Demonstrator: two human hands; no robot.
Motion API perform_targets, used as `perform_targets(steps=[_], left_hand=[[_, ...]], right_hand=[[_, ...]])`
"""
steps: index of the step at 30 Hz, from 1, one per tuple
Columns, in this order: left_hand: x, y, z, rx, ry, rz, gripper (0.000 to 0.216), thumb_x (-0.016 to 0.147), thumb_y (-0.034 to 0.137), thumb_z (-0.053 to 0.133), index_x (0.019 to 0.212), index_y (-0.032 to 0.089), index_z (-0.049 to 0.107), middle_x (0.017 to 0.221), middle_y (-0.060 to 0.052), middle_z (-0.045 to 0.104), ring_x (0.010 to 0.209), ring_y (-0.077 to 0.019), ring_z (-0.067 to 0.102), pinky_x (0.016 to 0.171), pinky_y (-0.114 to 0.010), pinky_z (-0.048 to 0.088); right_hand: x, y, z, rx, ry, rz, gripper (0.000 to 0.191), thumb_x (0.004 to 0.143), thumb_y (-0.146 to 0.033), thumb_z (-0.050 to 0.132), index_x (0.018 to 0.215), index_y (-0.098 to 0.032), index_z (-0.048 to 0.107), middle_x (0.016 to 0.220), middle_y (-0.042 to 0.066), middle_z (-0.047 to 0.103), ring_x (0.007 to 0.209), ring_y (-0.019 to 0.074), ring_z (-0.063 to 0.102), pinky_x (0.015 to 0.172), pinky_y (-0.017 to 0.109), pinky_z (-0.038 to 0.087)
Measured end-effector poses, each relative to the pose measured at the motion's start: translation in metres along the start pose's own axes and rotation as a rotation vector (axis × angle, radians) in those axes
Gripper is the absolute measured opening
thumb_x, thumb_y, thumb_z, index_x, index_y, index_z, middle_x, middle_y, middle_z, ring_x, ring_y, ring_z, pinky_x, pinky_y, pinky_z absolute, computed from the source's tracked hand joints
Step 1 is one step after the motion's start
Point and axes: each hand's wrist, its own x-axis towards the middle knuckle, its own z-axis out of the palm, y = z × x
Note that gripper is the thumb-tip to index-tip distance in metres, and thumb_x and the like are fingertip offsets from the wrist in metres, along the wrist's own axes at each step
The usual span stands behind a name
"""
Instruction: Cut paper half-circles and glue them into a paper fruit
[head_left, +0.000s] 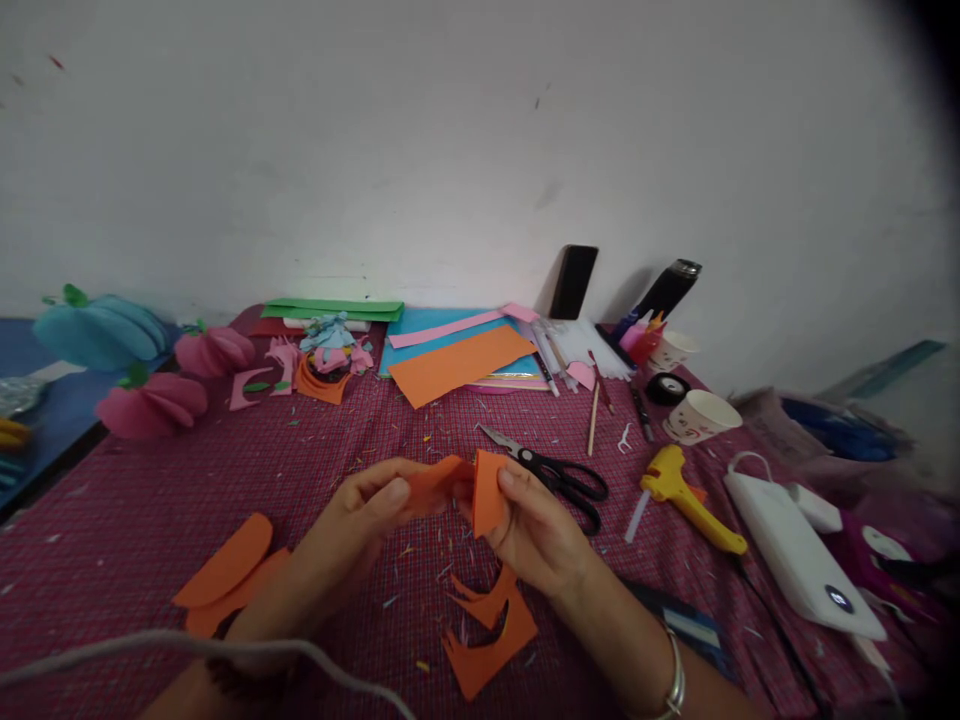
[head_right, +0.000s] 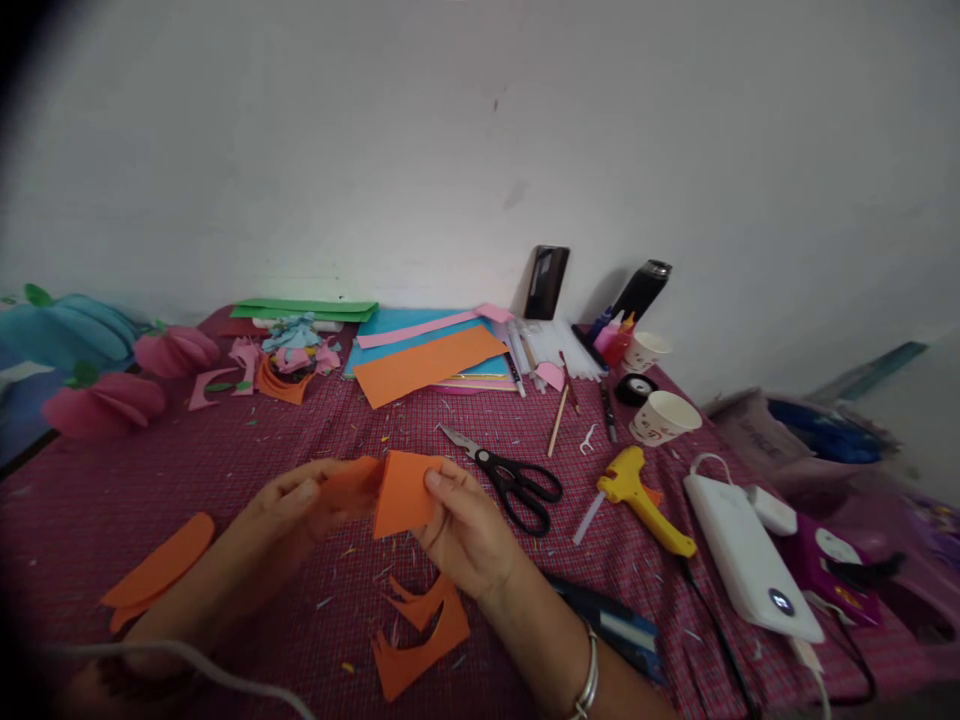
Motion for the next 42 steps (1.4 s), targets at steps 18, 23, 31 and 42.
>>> perform_targets(steps=[18,23,31,42], left_hand=[[0.001,0.003,-0.005,0.860,0.191,0.491,0.027,0.085,0.013,0.054,0.104,0.025,0.070,0.079,-0.001,0.065,0.069,-0.0143,0.059,0.059,-0.025,0.046],[0.002,0.001,-0.005,0.912,0.158,0.516,0.032,0.080,0.005,0.051,0.102,0.021,0.069,0.079,-0.001,0.064,0.070,-0.0139,0.060,0.060,-0.025,0.046],[-0.002,0.013,0.009,0.877,0.127,0.374,0.022,0.092,0.020,0.047,0.088,0.021,0.068,0.076,0.000,0.066,0.069,-0.0127,0.059,0.062,-0.023,0.045],[-0.003,0.005,0.005,0.349,0.088,0.134,0.013,0.076,0.023,0.070,0.090,0.023,0.071,0.082,-0.001,0.071,0.071,-0.0149,0.064,0.063,-0.024,0.050]], right_hand=[[-0.012,-0.015,0.008,-1.102,-0.167,-0.503,0.011,0.088,-0.020,0.058,0.086,-0.025,0.066,0.140,0.006,0.050,0.120,0.0234,0.054,0.102,0.044,0.039],[-0.012,-0.011,0.009,-1.221,-0.283,-0.517,0.015,0.087,-0.013,0.055,0.087,-0.025,0.064,0.135,0.006,0.056,0.117,0.0214,0.057,0.098,0.042,0.042],[-0.012,-0.006,0.010,-1.212,-0.328,-0.534,0.015,0.087,-0.012,0.054,0.087,-0.024,0.063,0.132,0.005,0.059,0.116,0.0197,0.057,0.097,0.039,0.043],[0.000,0.001,0.001,-0.563,0.051,-0.134,0.008,0.076,-0.023,0.071,0.072,-0.017,0.068,0.070,-0.001,0.061,0.062,0.0096,0.055,0.058,0.019,0.046]])
